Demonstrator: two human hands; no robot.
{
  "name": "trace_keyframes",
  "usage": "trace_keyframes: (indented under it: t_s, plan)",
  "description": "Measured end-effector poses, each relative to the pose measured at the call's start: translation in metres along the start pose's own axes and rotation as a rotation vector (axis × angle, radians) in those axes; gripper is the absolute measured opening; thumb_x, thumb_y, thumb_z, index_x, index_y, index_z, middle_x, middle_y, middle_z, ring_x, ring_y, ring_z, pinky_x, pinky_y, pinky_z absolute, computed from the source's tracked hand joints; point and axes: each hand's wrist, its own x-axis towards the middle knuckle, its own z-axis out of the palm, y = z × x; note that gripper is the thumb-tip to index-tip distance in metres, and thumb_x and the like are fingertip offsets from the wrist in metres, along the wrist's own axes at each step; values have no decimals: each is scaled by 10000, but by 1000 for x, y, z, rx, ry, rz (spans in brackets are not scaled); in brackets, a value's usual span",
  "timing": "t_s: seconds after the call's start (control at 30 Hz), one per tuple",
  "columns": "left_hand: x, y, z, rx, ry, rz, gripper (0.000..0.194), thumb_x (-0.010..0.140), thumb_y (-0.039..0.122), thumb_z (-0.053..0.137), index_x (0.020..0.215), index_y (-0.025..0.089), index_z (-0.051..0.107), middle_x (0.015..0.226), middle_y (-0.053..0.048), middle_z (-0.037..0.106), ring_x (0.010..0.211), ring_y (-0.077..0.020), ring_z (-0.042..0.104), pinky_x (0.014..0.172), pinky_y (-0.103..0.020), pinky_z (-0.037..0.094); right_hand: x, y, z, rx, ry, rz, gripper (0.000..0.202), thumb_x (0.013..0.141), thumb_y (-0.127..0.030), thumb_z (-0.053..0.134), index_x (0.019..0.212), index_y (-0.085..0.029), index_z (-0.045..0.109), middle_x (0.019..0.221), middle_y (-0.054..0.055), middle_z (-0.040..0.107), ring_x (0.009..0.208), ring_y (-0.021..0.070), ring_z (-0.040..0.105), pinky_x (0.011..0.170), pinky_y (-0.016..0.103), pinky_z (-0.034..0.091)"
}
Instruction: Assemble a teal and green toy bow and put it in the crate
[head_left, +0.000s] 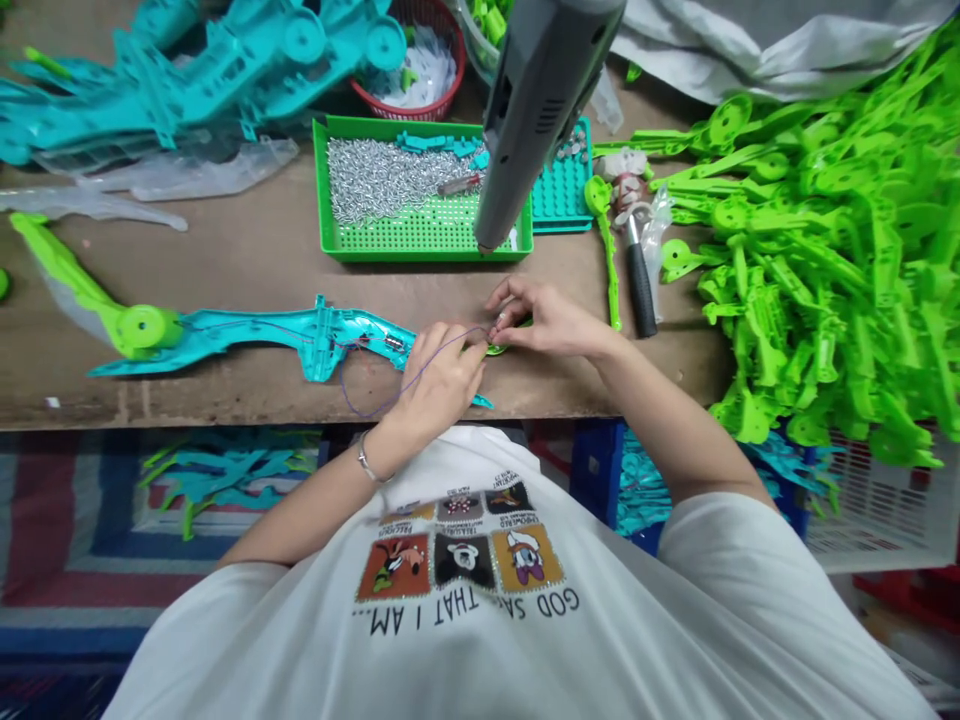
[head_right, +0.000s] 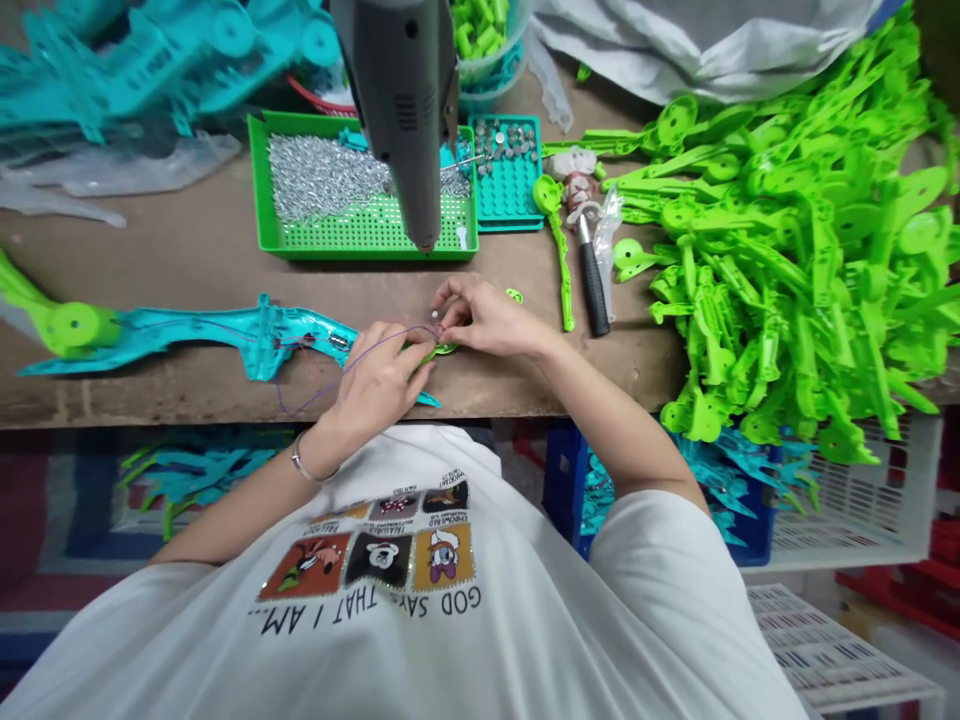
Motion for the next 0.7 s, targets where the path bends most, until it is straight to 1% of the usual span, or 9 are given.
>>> trace_keyframes:
  t_s: [0.17, 0.27, 0.33, 0.37, 0.43, 0.47, 0.53, 0.6, 0.7]
  plan:
    - [-3, 6, 4, -2, 50, -9, 229, 996, 197, 539, 1146, 152, 706, 1068, -138, 737, 1046, -290, 643, 908, -442, 523, 2, -5, -2, -125, -5, -7, 301, 743, -156, 752, 976, -197, 567, 763, 3, 767, 745, 161, 745, 727, 270, 533]
    - [-7, 4, 10, 0, 80, 20, 195, 1001, 189, 537, 1089, 147, 706, 1057, -135, 740, 1019, -273, 671, 894, -415, 551, 1, -5, 0, -191, 19, -13, 296, 749, -148, 741, 984, -196, 567, 788, 11, 778, 776, 170, 750, 742, 274, 519]
    - [-11, 2, 12, -13, 98, 74, 190, 1000, 153, 527, 1076, 159, 701, 1149, -133, 727, 1108, -258, 667, 987, -410, 544, 0, -5, 2, -216, 33, -18, 292, 756, -147, 733, 992, -196, 567, 807, 14, 784, 787, 174, 750, 749, 277, 514]
    - [-13, 1, 13, -17, 101, 104, 210, 997, 128, 517, 1103, 165, 695, 1212, -134, 710, 1172, -253, 650, 1050, -418, 524, 0, -4, 3, -225, 38, -21, 288, 762, -151, 729, 997, -196, 569, 816, 16, 786, 790, 176, 749, 753, 279, 514]
    - [-14, 0, 14, 0, 94, 153, 288, 988, 89, 499, 1206, 173, 668, 1294, -144, 674, 1253, -251, 615, 1138, -449, 476, 0, -4, 4, -244, 41, -23, 280, 773, -163, 726, 1006, -194, 573, 828, 22, 790, 795, 179, 748, 763, 284, 513]
    - [-15, 0, 14, 19, 87, 171, 327, 982, 79, 497, 1256, 171, 649, 1302, -151, 664, 1257, -254, 609, 1151, -461, 468, 0, -4, 4, -252, 40, -22, 278, 775, -165, 725, 1009, -192, 576, 829, 25, 791, 795, 181, 747, 764, 286, 513]
    - [-14, -1, 13, 63, 70, 201, 374, 971, 74, 505, 1316, 163, 620, 1270, -158, 664, 1221, -261, 617, 1123, -459, 491, 1, -4, 4, -267, 36, -16, 278, 772, -156, 721, 1011, -186, 583, 822, 30, 792, 787, 185, 746, 761, 289, 510]
    - [-12, -2, 13, 96, 48, 220, 378, 966, 82, 514, 1323, 150, 616, 1217, -159, 668, 1166, -264, 625, 1070, -434, 525, 2, -5, 3, -292, 26, -16, 267, 767, -143, 711, 1003, -181, 592, 813, 31, 791, 777, 189, 746, 762, 294, 508]
    - [-9, -2, 13, 114, 2, 213, 394, 966, 82, 501, 1343, 130, 606, 1169, -163, 663, 1115, -268, 618, 1041, -423, 530, 2, -7, 1, -349, 18, -37, 227, 788, -145, 671, 1004, -178, 610, 844, 41, 802, 801, 199, 751, 784, 313, 508]
